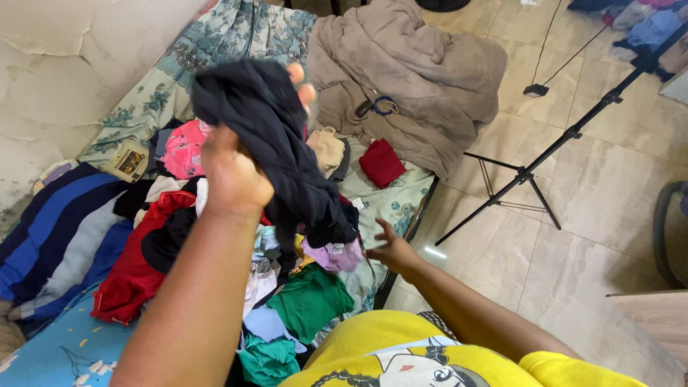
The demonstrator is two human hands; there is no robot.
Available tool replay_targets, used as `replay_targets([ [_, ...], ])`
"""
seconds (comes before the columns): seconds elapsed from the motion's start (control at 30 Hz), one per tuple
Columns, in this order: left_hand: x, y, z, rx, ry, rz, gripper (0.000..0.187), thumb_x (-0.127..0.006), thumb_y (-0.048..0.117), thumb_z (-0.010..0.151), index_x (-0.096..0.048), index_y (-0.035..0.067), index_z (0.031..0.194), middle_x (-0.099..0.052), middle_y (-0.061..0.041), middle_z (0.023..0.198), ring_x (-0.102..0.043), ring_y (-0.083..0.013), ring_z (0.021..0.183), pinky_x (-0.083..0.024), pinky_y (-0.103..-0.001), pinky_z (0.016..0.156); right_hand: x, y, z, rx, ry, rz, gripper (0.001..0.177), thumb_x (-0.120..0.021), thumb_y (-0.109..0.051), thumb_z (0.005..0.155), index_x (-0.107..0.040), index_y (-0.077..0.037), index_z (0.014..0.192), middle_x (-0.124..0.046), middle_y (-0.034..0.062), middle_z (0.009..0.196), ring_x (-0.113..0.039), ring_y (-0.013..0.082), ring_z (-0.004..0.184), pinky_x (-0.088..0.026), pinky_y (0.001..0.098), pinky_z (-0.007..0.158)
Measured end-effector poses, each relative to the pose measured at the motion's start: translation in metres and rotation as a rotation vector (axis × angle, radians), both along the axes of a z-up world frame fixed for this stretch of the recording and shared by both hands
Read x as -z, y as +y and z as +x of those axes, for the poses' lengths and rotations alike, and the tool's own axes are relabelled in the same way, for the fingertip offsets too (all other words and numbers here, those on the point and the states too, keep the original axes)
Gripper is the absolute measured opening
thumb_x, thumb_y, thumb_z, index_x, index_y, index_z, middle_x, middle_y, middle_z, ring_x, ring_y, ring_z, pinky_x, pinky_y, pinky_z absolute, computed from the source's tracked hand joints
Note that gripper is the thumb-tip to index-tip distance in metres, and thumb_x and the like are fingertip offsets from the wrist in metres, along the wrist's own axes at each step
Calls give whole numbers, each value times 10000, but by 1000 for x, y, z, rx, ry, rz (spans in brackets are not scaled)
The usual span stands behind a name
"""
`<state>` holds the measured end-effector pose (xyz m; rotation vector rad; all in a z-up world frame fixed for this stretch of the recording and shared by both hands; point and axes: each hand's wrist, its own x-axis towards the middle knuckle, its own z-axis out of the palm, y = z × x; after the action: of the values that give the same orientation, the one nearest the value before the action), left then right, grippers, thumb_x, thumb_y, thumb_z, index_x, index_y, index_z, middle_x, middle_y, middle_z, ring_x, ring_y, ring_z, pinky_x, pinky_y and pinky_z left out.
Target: The person picks up individual pieces of clothing from a pile on a bed, folds each one by hand, and then places the folded items onto a shelf inside a closet.
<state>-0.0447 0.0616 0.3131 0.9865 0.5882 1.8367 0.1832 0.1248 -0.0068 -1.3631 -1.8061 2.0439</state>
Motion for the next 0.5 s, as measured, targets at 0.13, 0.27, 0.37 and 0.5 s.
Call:
replay_targets([
  [0.13, -32, 4, -6, -112, 77, 87, 499, -525, 297, 1106, -516, -9, 1500, -594, -206, 1447, -633, -342, 1287, -475, -428, 1139, 15, -3, -17, -116, 144, 283, 1021, -929, -161, 683, -365, -184, 1535, -508, 202, 1470, -567, 283, 1264, -536, 412, 971],
  [0.27, -59, 3, -20, -145, 86, 151, 402, -470, 260, 1130, -563, -24, 1398, -656, -171, 1294, -647, -304, 1172, -492, -388, 1012, 48, -13, -27, -199, 89, 764, 992, -1049, -276, 619, -466, -13, 1377, -558, 293, 1307, -564, 400, 1162, -497, 475, 968],
  [0.37, -69, 0, -44, -256, 161, 206, 377, -469, 285, 1144, -607, -17, 1323, -675, -165, 1220, -659, -309, 1081, -516, -404, 999, 64, -11, -25, -172, 56, 421, 401, -797, -109, 808, -714, -64, 1198, -781, 169, 1001, -743, 266, 896, -572, 401, 819],
  [0.5, -50, -37, -86, -308, -7, 98, 481, -433, 388, 1072, -650, -22, 1197, -720, -170, 1112, -587, -252, 750, -451, -364, 696, 66, 47, 7, 409, -121, 129, 330, -587, 8, 865, -703, -126, 1144, -649, 94, 724, -562, 194, 540, -402, 366, 455],
])
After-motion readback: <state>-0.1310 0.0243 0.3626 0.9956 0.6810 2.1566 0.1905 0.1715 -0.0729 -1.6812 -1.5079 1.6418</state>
